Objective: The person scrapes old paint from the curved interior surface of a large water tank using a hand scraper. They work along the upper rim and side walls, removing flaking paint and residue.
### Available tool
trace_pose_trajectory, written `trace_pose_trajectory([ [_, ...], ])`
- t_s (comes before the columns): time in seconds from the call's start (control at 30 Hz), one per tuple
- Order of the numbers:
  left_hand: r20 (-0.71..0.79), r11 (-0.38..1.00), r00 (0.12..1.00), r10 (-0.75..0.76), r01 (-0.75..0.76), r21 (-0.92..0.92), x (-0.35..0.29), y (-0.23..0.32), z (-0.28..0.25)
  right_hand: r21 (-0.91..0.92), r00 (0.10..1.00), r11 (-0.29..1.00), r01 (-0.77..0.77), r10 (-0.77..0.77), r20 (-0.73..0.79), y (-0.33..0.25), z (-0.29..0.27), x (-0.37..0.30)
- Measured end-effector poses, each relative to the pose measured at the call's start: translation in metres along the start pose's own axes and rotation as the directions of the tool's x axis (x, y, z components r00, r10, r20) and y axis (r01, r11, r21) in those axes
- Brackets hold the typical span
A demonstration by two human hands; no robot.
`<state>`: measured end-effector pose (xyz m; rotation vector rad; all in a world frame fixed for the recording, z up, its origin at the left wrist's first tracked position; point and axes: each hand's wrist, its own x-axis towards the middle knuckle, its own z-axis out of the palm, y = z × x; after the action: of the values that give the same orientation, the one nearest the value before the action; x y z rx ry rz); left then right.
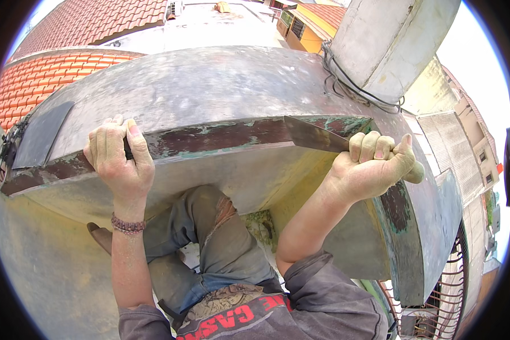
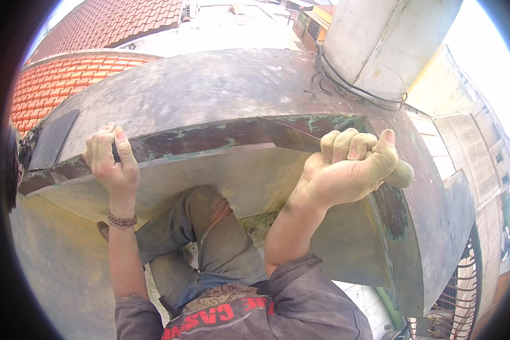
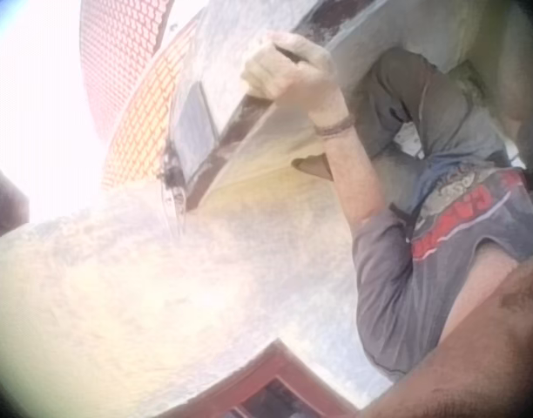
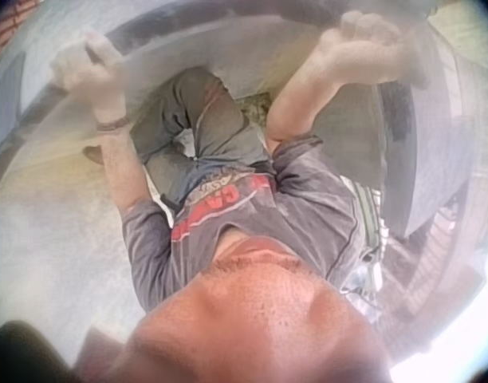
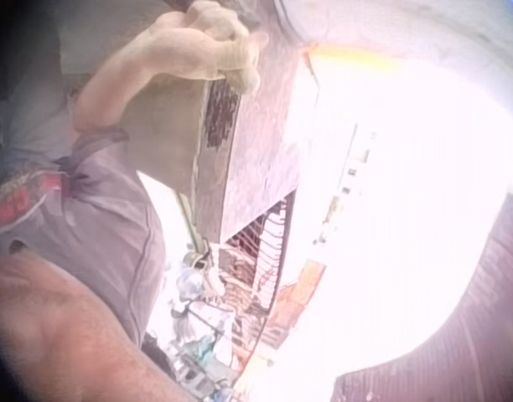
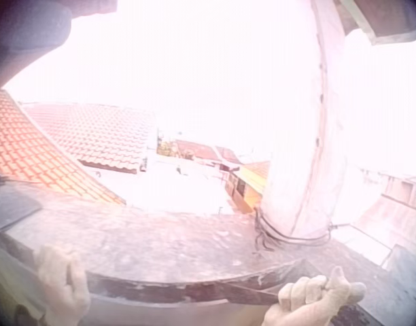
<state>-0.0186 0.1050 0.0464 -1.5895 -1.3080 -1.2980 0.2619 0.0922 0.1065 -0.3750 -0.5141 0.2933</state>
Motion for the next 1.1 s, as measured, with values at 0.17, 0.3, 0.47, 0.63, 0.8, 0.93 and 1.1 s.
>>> trace_pose_trajectory([
  [0.17, 0.0, 1.0, 1.0, 0.004, -0.004, -0.004, 0.0, -0.002, -0.001, 0.099, 0.999, 0.994, -0.04, 0.037, 0.023, -0.007, -0.001, 0.0],
  [0.3, -0.002, 1.0, 1.0, 0.0, 0.0, -0.011, -0.001, -0.001, 0.0, -0.037, 1.0, 0.999, -0.001, 0.0, -0.017, -0.003, 0.01, -0.005],
  [0.47, -0.004, 1.0, 1.0, 0.0, 0.0, -0.012, -0.001, 0.0, -0.001, -0.048, 0.997, 0.996, 0.077, -0.076, 0.021, -0.003, 0.003, -0.005],
  [0.63, -0.019, 1.0, 1.0, 0.01, -0.011, -0.02, -0.001, -0.002, 0.001, -0.047, 0.996, 0.995, 0.091, -0.09, 0.025, -0.001, 0.004, -0.009],
  [0.8, -0.026, 1.0, 1.0, 0.016, -0.016, -0.008, -0.001, -0.004, 0.0, -0.028, 0.996, 0.998, 0.064, -0.062, 0.067, -0.006, 0.009, -0.012],
  [0.93, -0.027, 1.0, 0.999, 0.019, -0.02, -0.024, 0.0, -0.001, 0.002, -0.052, 0.995, 0.994, 0.098, -0.097, 0.031, -0.002, 0.008, -0.009],
  [1.1, -0.032, 1.0, 0.999, 0.01, -0.01, -0.022, -0.001, -0.001, 0.001, -0.044, 0.998, 0.997, 0.064, -0.064, 0.0, -0.003, 0.012, -0.01],
])
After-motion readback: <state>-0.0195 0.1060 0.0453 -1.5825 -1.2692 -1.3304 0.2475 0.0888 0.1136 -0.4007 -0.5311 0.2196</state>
